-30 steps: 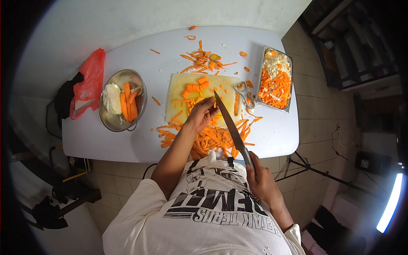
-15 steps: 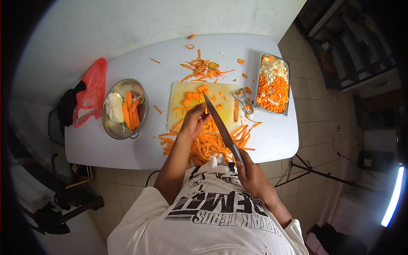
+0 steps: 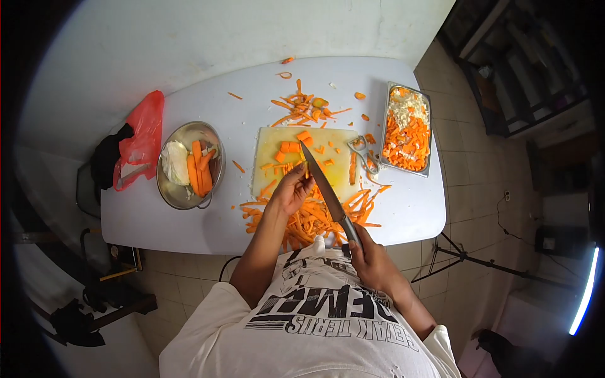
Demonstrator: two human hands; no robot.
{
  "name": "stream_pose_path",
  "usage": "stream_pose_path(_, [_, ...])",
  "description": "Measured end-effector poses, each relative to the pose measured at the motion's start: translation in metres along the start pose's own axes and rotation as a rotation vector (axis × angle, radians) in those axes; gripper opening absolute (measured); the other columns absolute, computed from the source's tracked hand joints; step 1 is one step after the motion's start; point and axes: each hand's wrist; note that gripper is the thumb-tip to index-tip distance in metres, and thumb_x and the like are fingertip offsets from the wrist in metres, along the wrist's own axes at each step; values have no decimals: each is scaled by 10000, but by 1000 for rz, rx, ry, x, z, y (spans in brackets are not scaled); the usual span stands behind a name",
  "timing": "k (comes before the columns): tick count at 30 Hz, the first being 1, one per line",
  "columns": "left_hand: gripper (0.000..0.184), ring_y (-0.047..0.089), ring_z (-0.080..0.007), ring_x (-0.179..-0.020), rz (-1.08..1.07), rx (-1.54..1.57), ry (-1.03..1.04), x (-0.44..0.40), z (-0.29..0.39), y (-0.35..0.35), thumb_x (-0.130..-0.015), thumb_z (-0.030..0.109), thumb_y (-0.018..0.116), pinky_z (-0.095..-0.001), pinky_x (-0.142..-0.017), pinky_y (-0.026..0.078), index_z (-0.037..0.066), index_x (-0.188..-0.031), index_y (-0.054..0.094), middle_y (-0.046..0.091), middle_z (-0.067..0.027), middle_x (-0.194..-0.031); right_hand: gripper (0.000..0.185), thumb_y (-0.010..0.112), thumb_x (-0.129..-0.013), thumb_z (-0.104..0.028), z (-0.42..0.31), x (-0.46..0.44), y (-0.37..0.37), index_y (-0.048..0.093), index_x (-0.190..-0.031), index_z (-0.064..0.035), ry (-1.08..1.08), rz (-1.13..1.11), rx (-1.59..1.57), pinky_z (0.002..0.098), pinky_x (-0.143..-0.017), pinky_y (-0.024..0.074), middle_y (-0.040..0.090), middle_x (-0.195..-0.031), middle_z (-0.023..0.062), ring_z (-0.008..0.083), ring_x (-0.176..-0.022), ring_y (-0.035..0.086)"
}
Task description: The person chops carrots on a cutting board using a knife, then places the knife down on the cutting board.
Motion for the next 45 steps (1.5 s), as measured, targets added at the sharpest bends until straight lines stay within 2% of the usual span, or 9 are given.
stream_pose_path(4, [176, 679, -172, -933, -105, 177, -120, 2, 1, 9, -973, 156, 577, -244, -810, 611, 25, -1079, 630, 665, -85, -1010, 442, 486, -972, -184, 2, 0, 5, 381, -1361, -4, -60, 55, 48, 576, -719, 474, 610, -781, 358, 536, -772, 604])
stream_pose_path(8, [201, 682, -201, -964, -204, 164, -78, 9, 12, 34, -972, 154, 574, -264, -828, 625, 2, -1099, 604, 661, -110, -1024, 473, 523, -937, -143, 0, -4, 9, 375, -1363, 1, -159, 129, 95, 580, -644, 480, 610, -722, 330, 517, -684, 603])
stream_pose_path(11, [222, 643, -197, -977, -183, 28, 7, 2, 18, 26, -972, 165, 580, -260, -777, 625, 11, -1130, 595, 636, -102, -1070, 493, 531, -924, -128, -1, -9, 11, 367, -1371, 2, -205, 151, 137, 573, -629, 480, 608, -697, 318, 510, -666, 604])
stream_pose_path(19, [253, 612, -102, -907, 228, -549, 454, 5, -6, 37, -976, 160, 588, -270, -839, 560, 44, -1201, 584, 623, -23, -1032, 544, 540, -917, -115, 11, -26, 20, 340, -1415, -29, -238, 198, 296, 543, -606, 501, 637, -779, 288, 469, -698, 631])
stream_pose_path(32, [255, 668, -127, -935, 296, -683, 806, 3, -2, 41, -941, 31, 602, -257, -820, 563, -68, -1176, 622, 688, -102, -1048, 548, 534, -928, -122, 5, -18, 27, 320, -1418, -2, -270, 162, 245, 543, -585, 495, 628, -748, 296, 476, -665, 624])
stream_pose_path(35, [263, 669, -130, -920, 283, -826, 843, -2, 2, 27, -948, 38, 596, -266, -826, 566, -60, -1192, 615, 688, -95, -1026, 540, 531, -928, -127, 13, -14, 30, 325, -1411, 0, -248, 153, 254, 548, -590, 497, 633, -763, 301, 478, -670, 625])
stream_pose_path(38, [268, 668, -132, -911, 353, -846, 708, 8, 2, 39, -960, 49, 583, -270, -846, 561, -45, -1209, 611, 686, -91, -1015, 528, 530, -928, -126, 19, -12, 29, 334, -1403, -3, -249, 174, 253, 548, -598, 503, 637, -771, 301, 476, -677, 628])
stream_pose_path(41, [306, 641, -92, -847, 381, -653, 690, 4, -6, 43, -944, 121, 636, -242, -781, 562, -37, -1205, 615, 666, -49, -968, 509, 525, -931, -120, 17, -10, 26, 347, -1394, -5, -236, 174, 252, 547, -608, 509, 639, -774, 299, 471, -691, 634])
stream_pose_path(45, [276, 663, -123, -881, 296, -712, 705, -2, -9, 38, -963, 59, 583, -245, -791, 566, -28, -1223, 612, 681, -70, -996, 501, 521, -935, -116, 9, -5, 19, 347, -1392, -9, -226, 188, 246, 549, -608, 503, 638, -761, 296, 469, -692, 636])
Point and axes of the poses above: each hand's wrist, its own x-axis away from the middle knuckle, its own y-axis out of the palm, z = x × y
